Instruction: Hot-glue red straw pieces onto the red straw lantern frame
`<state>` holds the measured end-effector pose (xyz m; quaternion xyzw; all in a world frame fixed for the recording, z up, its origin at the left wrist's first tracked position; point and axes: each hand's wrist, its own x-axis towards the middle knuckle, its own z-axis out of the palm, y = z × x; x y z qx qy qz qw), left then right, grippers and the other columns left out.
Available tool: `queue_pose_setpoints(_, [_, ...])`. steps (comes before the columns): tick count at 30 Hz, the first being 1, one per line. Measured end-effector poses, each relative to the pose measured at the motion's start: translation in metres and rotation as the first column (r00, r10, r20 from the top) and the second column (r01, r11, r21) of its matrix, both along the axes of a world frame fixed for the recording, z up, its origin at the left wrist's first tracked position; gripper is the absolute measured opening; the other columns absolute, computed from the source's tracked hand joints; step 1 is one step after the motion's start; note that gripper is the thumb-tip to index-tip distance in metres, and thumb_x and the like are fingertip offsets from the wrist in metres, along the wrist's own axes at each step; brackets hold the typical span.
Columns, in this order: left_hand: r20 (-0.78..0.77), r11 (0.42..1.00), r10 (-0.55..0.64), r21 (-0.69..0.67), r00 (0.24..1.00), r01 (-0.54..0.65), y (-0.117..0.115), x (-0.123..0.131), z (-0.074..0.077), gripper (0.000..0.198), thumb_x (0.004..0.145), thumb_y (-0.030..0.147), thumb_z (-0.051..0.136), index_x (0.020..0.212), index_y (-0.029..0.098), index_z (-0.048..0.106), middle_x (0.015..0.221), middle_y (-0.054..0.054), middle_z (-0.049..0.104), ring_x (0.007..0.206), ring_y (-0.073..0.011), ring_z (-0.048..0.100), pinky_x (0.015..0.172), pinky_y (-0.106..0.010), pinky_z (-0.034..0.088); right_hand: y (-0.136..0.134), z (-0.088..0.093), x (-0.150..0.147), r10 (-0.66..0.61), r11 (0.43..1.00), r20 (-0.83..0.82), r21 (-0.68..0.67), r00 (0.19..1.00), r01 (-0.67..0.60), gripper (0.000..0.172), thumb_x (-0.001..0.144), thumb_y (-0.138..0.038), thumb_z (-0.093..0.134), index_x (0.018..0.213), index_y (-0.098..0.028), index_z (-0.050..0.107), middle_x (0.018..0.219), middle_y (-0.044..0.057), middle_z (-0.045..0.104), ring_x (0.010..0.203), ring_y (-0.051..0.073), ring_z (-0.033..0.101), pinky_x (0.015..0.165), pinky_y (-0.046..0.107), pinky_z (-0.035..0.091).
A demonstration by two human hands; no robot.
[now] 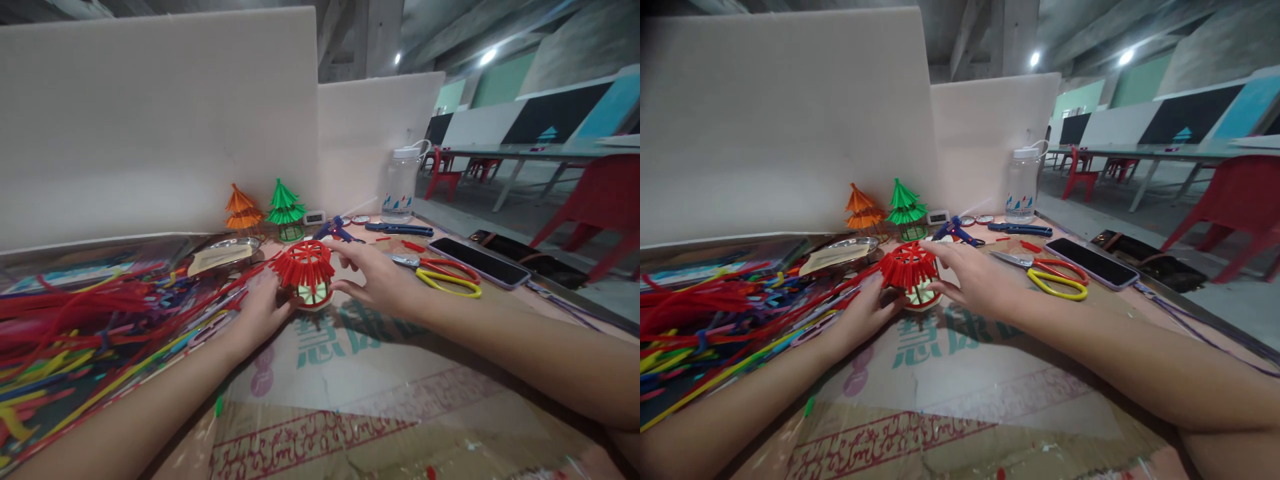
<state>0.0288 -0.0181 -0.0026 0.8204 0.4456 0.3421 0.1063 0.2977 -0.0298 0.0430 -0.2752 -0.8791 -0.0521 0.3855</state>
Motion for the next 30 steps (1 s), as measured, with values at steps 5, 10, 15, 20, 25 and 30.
queue_pose_setpoints(5, [-0.003, 0.997, 0.043, -0.064, 0.999, -0.043, 0.002, -0.001, -0.001, 0.02, 0.087, 0.037, 0.068, 0.092, 0.018, 0.067, 0.084, -0.006, 0.07, 0.08, -0.0225, 0.066, 0.075, -0.034, 0.053, 0.013, -0.026, -0.002, 0.041, 0.999, -0.105, -0.015, 0.994, -0.043, 0.054, 0.1, -0.035, 0.058, 0.149, -0.021, 0.04, 0.098, 0.006, 0.062, 0.081, 0.021, 0.057, 0.077, 0.038, 0.052])
queue_pose_setpoints(10, [0.031, 0.997, 0.039, -0.073, 0.999, -0.037, 0.001, 0.0, -0.002, 0.025, 0.088, 0.042, 0.067, 0.088, 0.017, 0.068, 0.078, -0.003, 0.068, 0.07, -0.0186, 0.06, 0.065, -0.03, 0.048, 0.021, -0.029, -0.001, 0.011, 0.999, -0.14, -0.047, 0.99, -0.018, 0.051, 0.099, -0.033, 0.059, 0.145, -0.016, 0.044, 0.094, 0.005, 0.059, 0.078, 0.02, 0.055, 0.075, 0.037, 0.051])
queue_pose_setpoints(15, [0.033, 0.999, 0.027, -0.043, 0.999, -0.026, -0.002, 0.001, 0.001, 0.017, 0.085, 0.027, 0.064, 0.097, 0.017, 0.07, 0.094, -0.007, 0.073, 0.085, -0.022, 0.067, 0.082, -0.036, 0.054, 0.014, -0.026, -0.004, 0.036, 0.999, -0.106, 0.0, 0.994, -0.036, 0.049, 0.099, -0.03, 0.058, 0.145, -0.02, 0.044, 0.096, 0.005, 0.061, 0.08, 0.02, 0.057, 0.075, 0.037, 0.052])
queue_pose_setpoints(20, [0.058, 1.0, 0.005, 0.029, 0.998, -0.007, -0.004, 0.002, 0.006, 0.027, 0.085, 0.022, 0.058, 0.109, 0.018, 0.068, 0.115, -0.01, 0.072, 0.111, -0.0273, 0.065, 0.103, -0.045, 0.05, 0.005, -0.025, -0.007, 0.081, 0.996, -0.093, 0.049, 0.992, -0.077, 0.049, 0.099, -0.029, 0.059, 0.145, -0.021, 0.043, 0.103, 0.008, 0.064, 0.085, 0.022, 0.06, 0.077, 0.039, 0.054])
queue_pose_setpoints(25, [0.044, 0.999, -0.039, 0.027, 0.998, 0.037, -0.003, 0.004, 0.009, 0.036, 0.089, 0.035, 0.062, 0.12, 0.017, 0.065, 0.123, -0.013, 0.071, 0.116, -0.0306, 0.065, 0.106, -0.048, 0.05, 0.001, -0.023, -0.006, 0.066, 0.997, -0.078, 0.042, 0.995, -0.063, 0.046, 0.1, -0.031, 0.056, 0.144, -0.022, 0.044, 0.103, 0.008, 0.065, 0.086, 0.022, 0.062, 0.077, 0.04, 0.055])
queue_pose_setpoints(30, [0.035, 0.999, 0.001, 0.038, 0.999, -0.002, -0.001, 0.002, 0.002, 0.04, 0.092, 0.04, 0.06, 0.124, 0.017, 0.063, 0.116, -0.014, 0.073, 0.115, -0.0331, 0.066, 0.102, -0.051, 0.053, -0.004, -0.019, -0.006, 0.07, 0.989, -0.01, 0.135, 0.997, -0.068, 0.042, 0.102, -0.036, 0.057, 0.139, -0.019, 0.05, 0.107, 0.011, 0.066, 0.094, 0.024, 0.063, 0.08, 0.041, 0.057])
